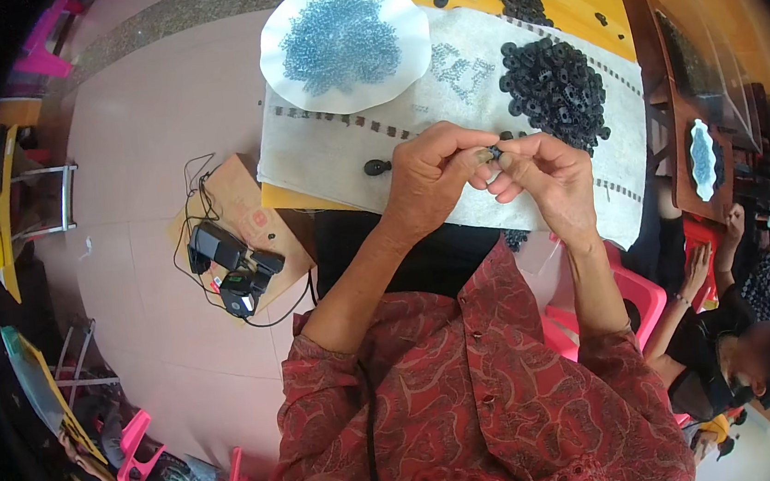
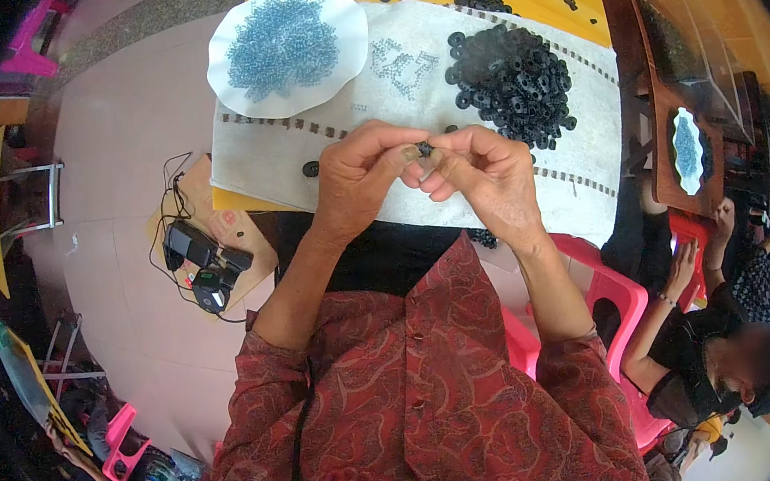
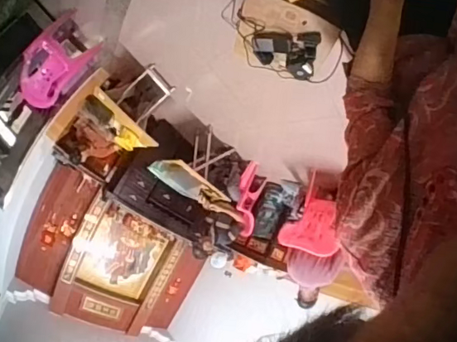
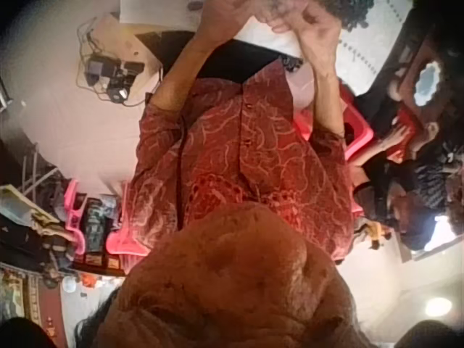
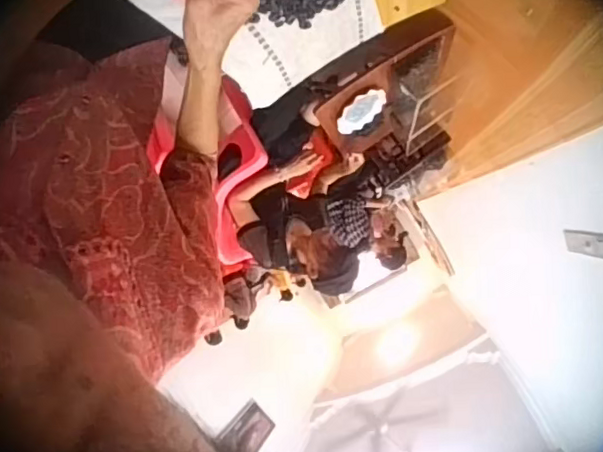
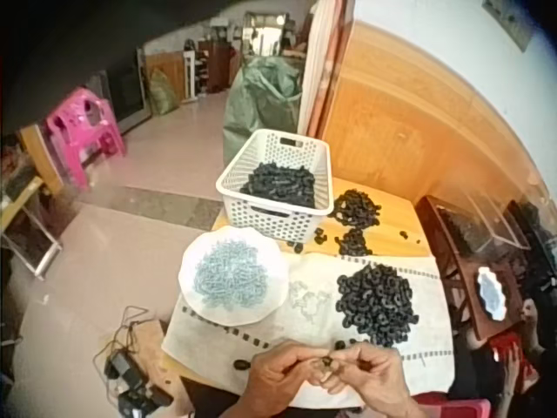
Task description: The person assembles small components by picking up black pieces from the table, inserting small parts into them by hand, and placing the assembled pieces onto the cloth.
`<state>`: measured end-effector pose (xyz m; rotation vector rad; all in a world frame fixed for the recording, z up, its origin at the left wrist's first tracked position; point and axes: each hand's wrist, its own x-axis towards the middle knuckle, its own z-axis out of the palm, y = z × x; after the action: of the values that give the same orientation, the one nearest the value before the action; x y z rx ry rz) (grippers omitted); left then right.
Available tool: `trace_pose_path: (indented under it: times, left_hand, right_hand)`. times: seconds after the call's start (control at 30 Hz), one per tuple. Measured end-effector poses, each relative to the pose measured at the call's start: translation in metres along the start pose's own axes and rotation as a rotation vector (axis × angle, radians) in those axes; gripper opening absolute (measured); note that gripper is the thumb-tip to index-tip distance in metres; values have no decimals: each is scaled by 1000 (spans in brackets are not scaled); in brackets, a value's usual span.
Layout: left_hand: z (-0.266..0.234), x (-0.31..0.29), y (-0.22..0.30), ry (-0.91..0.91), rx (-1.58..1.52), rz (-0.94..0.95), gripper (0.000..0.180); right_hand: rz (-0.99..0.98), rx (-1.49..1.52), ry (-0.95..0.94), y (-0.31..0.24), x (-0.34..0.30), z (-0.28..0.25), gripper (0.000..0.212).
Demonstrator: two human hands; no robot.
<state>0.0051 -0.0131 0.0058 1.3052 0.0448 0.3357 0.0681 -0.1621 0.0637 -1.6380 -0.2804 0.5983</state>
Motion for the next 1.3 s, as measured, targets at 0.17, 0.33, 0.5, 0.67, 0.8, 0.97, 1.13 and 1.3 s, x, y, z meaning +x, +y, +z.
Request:
trace_pose_path:
  times: [0.17,0.33,0.5,0.67,0.8,0.97,1.13,1.3]
  left_hand:
    - [0,-1,-2,-30,-50,-46,19]
    - [0,0,-2,-58,-10,0,19]
    - [-4,0,-7,-47,-87,-56,17]
    - [-3,1,-2,-25,-323,-190,14]
    - [-4,0,-4,-67,-305,-194,14]
    - [-3,-1,-6,-79,-331,-181,15]
    - [-1,-1,-6,-62,-351,-158,14]
    - [2,-2,-3,-37,-338,-145,13]
  right_hand:
    - [30,-27,15,1,0,-1,10]
    - [61,-51,61,3,0,1,9]
    - [10,-17,38,5,-2,3,10]
    - [33,118,-133,4,5,-15,15]
    - [125,176,-189,4,10,-25,13]
    - [130,281,-237,8,13,-27,10]
    - [96,325,-212,9,12,-22,8]
    - [92,324,-194,7,11,-19,7]
